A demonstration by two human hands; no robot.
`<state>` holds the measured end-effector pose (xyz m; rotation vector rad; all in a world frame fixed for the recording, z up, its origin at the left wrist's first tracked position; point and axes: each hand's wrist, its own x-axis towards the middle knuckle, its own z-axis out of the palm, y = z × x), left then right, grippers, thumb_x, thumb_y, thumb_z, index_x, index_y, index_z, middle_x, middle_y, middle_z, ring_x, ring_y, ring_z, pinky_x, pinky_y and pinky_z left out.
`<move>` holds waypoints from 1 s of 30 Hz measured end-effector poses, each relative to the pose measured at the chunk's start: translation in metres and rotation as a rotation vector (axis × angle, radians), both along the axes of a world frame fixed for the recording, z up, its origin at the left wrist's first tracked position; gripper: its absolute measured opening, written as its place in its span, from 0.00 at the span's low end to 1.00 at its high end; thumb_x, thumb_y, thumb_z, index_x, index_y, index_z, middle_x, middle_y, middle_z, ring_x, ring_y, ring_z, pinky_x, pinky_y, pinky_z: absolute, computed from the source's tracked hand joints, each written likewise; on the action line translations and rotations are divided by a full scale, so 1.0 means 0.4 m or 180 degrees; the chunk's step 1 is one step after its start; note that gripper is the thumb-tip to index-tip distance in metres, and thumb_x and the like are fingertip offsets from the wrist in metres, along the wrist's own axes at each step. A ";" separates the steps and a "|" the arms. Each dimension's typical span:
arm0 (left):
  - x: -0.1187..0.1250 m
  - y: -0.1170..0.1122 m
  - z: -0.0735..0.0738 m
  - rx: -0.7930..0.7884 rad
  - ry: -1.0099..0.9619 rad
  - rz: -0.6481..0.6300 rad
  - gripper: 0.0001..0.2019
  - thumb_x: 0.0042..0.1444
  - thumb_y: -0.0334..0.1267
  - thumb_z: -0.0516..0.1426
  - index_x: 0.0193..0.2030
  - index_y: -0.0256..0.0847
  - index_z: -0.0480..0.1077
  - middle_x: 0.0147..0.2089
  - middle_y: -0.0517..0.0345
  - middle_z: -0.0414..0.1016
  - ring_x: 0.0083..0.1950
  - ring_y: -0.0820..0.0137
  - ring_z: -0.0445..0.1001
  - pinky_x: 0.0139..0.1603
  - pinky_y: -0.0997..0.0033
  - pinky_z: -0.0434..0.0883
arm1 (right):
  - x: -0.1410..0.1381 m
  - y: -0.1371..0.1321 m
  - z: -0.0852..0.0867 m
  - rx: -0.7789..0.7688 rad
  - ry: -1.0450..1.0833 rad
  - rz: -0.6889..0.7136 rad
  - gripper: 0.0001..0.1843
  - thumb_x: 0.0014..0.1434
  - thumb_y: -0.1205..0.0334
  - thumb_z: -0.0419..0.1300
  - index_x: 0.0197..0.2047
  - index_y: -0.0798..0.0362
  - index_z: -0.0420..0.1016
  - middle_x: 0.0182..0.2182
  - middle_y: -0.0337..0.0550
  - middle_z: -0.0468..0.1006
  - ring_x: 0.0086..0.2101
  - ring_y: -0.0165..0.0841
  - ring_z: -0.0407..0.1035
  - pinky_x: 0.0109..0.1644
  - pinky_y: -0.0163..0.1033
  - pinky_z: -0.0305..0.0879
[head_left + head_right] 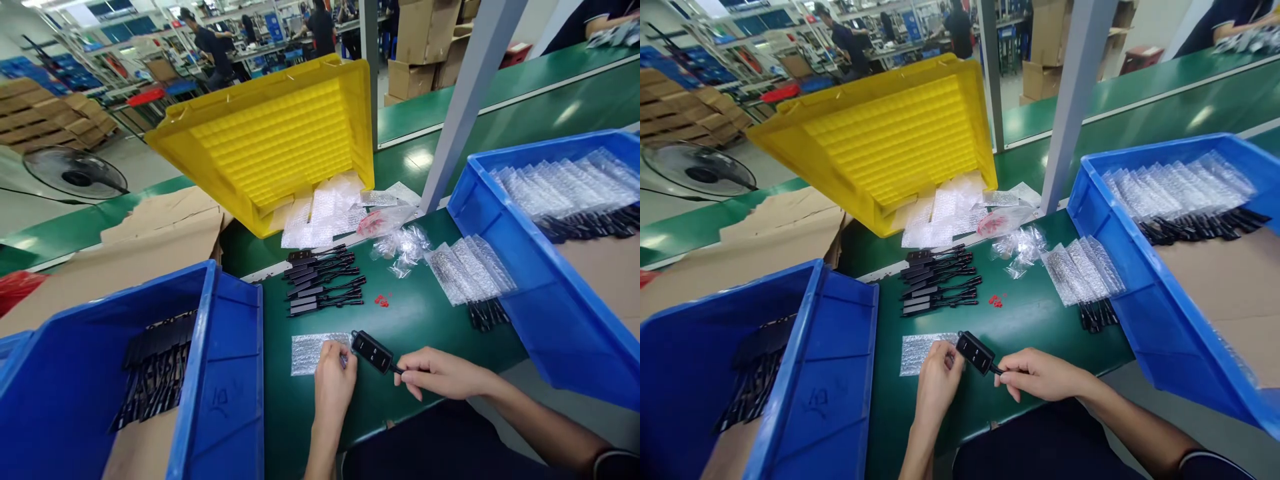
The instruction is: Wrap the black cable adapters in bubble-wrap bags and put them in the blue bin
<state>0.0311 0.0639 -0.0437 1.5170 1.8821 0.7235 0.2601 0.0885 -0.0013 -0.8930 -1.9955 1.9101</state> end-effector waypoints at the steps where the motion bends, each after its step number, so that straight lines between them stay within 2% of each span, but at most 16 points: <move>1: -0.010 0.000 0.001 -0.0008 -0.0138 -0.0013 0.07 0.52 0.37 0.51 0.24 0.42 0.62 0.29 0.59 0.63 0.27 0.69 0.65 0.31 0.67 0.65 | -0.002 -0.003 -0.002 0.0077 -0.0050 0.0026 0.24 0.68 0.52 0.47 0.25 0.55 0.69 0.28 0.42 0.75 0.25 0.28 0.63 0.31 0.33 0.55; 5: -0.030 -0.012 0.014 -0.0014 -0.0457 -0.0014 0.07 0.51 0.37 0.50 0.24 0.42 0.63 0.31 0.58 0.65 0.29 0.69 0.68 0.27 0.72 0.67 | -0.016 -0.013 -0.019 0.0410 -0.0378 0.0136 0.19 0.68 0.58 0.48 0.28 0.54 0.70 0.21 0.38 0.74 0.23 0.29 0.66 0.31 0.33 0.57; 9: -0.017 -0.030 0.043 0.0176 -0.0668 0.0164 0.07 0.51 0.36 0.51 0.24 0.41 0.64 0.32 0.58 0.64 0.30 0.71 0.66 0.23 0.76 0.66 | -0.026 -0.022 -0.031 0.0743 -0.0641 0.0231 0.17 0.67 0.62 0.49 0.28 0.53 0.70 0.21 0.36 0.74 0.23 0.29 0.68 0.31 0.32 0.57; 12: 0.008 -0.040 0.070 0.0270 -0.0564 0.0062 0.07 0.53 0.35 0.52 0.24 0.41 0.63 0.34 0.57 0.62 0.28 0.73 0.64 0.19 0.78 0.62 | -0.037 -0.029 -0.037 0.0889 -0.0774 0.0098 0.18 0.68 0.63 0.48 0.29 0.52 0.72 0.23 0.38 0.77 0.25 0.30 0.71 0.31 0.32 0.58; 13: 0.018 -0.043 0.079 0.0285 -0.0549 -0.0039 0.07 0.53 0.35 0.52 0.25 0.41 0.63 0.35 0.57 0.62 0.28 0.74 0.64 0.19 0.79 0.63 | -0.042 -0.032 -0.040 0.0943 -0.0827 -0.0016 0.17 0.68 0.63 0.48 0.32 0.52 0.74 0.26 0.39 0.79 0.27 0.32 0.72 0.33 0.33 0.59; 15: 0.044 -0.051 0.095 0.0349 -0.0588 -0.0311 0.07 0.54 0.33 0.52 0.26 0.41 0.64 0.36 0.56 0.62 0.29 0.74 0.66 0.22 0.78 0.66 | -0.055 -0.036 -0.048 0.1079 -0.0945 -0.0323 0.14 0.66 0.62 0.49 0.45 0.52 0.76 0.34 0.44 0.81 0.35 0.38 0.75 0.38 0.36 0.63; 17: 0.073 -0.059 0.108 0.0438 -0.0690 -0.0613 0.06 0.54 0.30 0.51 0.27 0.40 0.64 0.37 0.55 0.64 0.30 0.74 0.67 0.26 0.77 0.68 | -0.068 -0.040 -0.054 0.1143 -0.1069 -0.0594 0.22 0.64 0.61 0.50 0.59 0.55 0.67 0.39 0.48 0.81 0.39 0.41 0.75 0.41 0.40 0.66; 18: 0.087 -0.063 0.113 0.0491 -0.0742 -0.0740 0.06 0.54 0.29 0.51 0.28 0.40 0.64 0.37 0.55 0.65 0.31 0.73 0.68 0.28 0.76 0.69 | -0.073 -0.041 -0.056 0.1119 -0.1086 -0.0667 0.26 0.63 0.62 0.50 0.64 0.56 0.62 0.39 0.49 0.81 0.38 0.41 0.75 0.40 0.40 0.67; 20: 0.111 -0.071 0.119 0.0592 -0.0829 -0.0934 0.07 0.55 0.28 0.51 0.28 0.40 0.65 0.38 0.54 0.66 0.33 0.72 0.69 0.32 0.74 0.70 | -0.076 -0.041 -0.056 0.1023 -0.0991 -0.0753 0.28 0.61 0.65 0.50 0.65 0.56 0.61 0.36 0.46 0.82 0.34 0.39 0.75 0.37 0.39 0.68; 22: 0.126 -0.077 0.118 0.0686 -0.0895 -0.1023 0.06 0.56 0.29 0.52 0.31 0.41 0.68 0.40 0.52 0.68 0.36 0.69 0.71 0.35 0.72 0.71 | -0.064 -0.037 -0.053 0.1090 -0.0828 -0.0967 0.27 0.59 0.68 0.49 0.62 0.55 0.65 0.37 0.45 0.82 0.33 0.37 0.76 0.37 0.38 0.70; 25: 0.134 -0.083 0.105 0.0839 -0.1015 -0.0732 0.04 0.57 0.33 0.56 0.37 0.42 0.73 0.44 0.50 0.70 0.38 0.68 0.72 0.37 0.71 0.70 | -0.019 -0.017 -0.053 0.1641 -0.0839 -0.1594 0.26 0.59 0.70 0.46 0.59 0.56 0.69 0.47 0.48 0.80 0.44 0.38 0.76 0.47 0.41 0.71; 27: 0.134 -0.082 0.090 0.0927 -0.1079 -0.0468 0.04 0.57 0.37 0.57 0.36 0.43 0.74 0.44 0.51 0.71 0.35 0.69 0.72 0.36 0.70 0.70 | 0.026 0.006 -0.059 0.2101 -0.1025 -0.2110 0.27 0.58 0.71 0.45 0.59 0.57 0.68 0.52 0.50 0.76 0.50 0.38 0.72 0.53 0.42 0.70; 30: 0.133 -0.075 0.067 0.1021 -0.0967 -0.0323 0.08 0.60 0.40 0.55 0.33 0.42 0.73 0.43 0.51 0.70 0.33 0.70 0.70 0.35 0.69 0.69 | 0.099 0.043 -0.073 0.2571 -0.1655 -0.2747 0.27 0.60 0.70 0.45 0.61 0.57 0.65 0.52 0.51 0.76 0.50 0.39 0.73 0.53 0.44 0.71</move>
